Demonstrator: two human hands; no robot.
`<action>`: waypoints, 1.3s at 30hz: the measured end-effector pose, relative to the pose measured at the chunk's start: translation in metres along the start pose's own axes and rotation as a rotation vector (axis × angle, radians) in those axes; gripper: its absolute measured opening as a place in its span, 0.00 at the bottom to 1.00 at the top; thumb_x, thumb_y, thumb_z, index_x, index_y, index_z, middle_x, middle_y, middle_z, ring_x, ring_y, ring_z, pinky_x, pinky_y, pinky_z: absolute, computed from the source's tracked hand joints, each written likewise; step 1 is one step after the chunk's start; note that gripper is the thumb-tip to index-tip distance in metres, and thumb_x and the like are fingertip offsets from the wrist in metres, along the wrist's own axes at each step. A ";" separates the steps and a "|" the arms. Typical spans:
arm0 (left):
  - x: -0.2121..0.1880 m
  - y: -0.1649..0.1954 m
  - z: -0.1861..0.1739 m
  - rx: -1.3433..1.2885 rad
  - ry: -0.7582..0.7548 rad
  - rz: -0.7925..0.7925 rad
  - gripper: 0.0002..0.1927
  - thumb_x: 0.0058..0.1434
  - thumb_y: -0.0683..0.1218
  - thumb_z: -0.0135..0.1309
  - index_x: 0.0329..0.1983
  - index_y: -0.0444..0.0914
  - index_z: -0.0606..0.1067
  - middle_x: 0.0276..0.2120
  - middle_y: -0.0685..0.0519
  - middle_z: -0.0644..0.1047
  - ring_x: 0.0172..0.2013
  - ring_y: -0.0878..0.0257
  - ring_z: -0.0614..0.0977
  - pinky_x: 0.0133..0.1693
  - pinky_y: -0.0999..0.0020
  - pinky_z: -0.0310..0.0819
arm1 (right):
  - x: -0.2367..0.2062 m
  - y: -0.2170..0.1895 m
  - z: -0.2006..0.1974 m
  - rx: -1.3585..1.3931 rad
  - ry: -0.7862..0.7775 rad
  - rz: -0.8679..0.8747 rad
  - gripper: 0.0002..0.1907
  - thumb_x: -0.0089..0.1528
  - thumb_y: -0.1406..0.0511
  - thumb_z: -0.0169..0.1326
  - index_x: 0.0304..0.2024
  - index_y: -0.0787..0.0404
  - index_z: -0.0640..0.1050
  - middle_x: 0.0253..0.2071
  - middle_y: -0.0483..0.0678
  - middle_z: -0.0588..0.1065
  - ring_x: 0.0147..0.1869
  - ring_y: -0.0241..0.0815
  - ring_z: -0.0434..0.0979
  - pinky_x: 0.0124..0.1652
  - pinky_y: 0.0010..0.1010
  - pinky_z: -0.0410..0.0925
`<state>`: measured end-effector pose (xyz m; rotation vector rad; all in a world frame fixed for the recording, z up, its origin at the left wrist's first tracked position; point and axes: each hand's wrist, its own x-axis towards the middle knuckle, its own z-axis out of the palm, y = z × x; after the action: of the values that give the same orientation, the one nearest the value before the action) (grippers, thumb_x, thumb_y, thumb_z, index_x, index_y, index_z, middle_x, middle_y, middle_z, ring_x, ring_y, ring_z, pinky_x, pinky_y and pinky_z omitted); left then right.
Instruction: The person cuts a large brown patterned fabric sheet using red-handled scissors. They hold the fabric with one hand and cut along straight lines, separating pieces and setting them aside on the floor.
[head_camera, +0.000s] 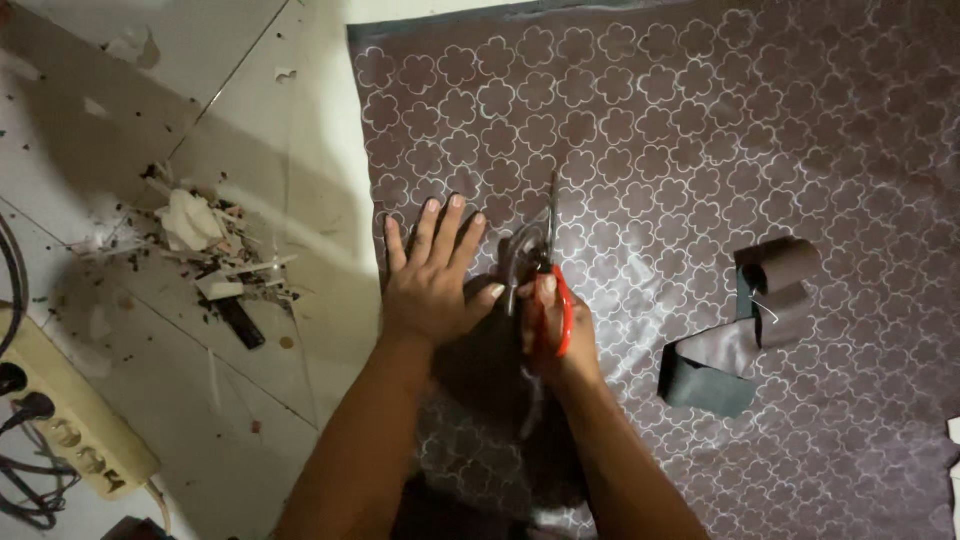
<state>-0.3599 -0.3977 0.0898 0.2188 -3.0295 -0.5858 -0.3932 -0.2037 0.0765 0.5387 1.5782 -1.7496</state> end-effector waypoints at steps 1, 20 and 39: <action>0.000 0.000 -0.002 -0.006 -0.028 -0.004 0.43 0.57 0.70 0.53 0.71 0.44 0.68 0.73 0.46 0.61 0.72 0.46 0.60 0.67 0.27 0.42 | -0.001 0.000 0.001 0.006 0.003 0.004 0.25 0.69 0.49 0.48 0.41 0.67 0.76 0.16 0.43 0.65 0.16 0.34 0.63 0.16 0.27 0.59; -0.004 0.002 0.000 -0.003 -0.032 -0.010 0.33 0.62 0.54 0.50 0.72 0.45 0.68 0.74 0.48 0.61 0.73 0.48 0.61 0.70 0.30 0.40 | -0.008 0.010 0.038 0.168 0.070 -0.072 0.25 0.66 0.48 0.50 0.44 0.64 0.76 0.21 0.45 0.68 0.19 0.37 0.66 0.20 0.28 0.61; -0.003 0.002 0.000 0.019 0.005 0.008 0.32 0.61 0.54 0.51 0.70 0.43 0.70 0.73 0.47 0.63 0.72 0.46 0.63 0.69 0.29 0.42 | 0.016 -0.010 0.031 0.326 -0.076 -0.039 0.33 0.68 0.41 0.42 0.45 0.64 0.73 0.26 0.43 0.68 0.26 0.36 0.68 0.26 0.28 0.64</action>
<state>-0.3572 -0.3953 0.0904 0.2081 -3.0304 -0.5548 -0.4063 -0.2373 0.0775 0.5908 1.2650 -2.0473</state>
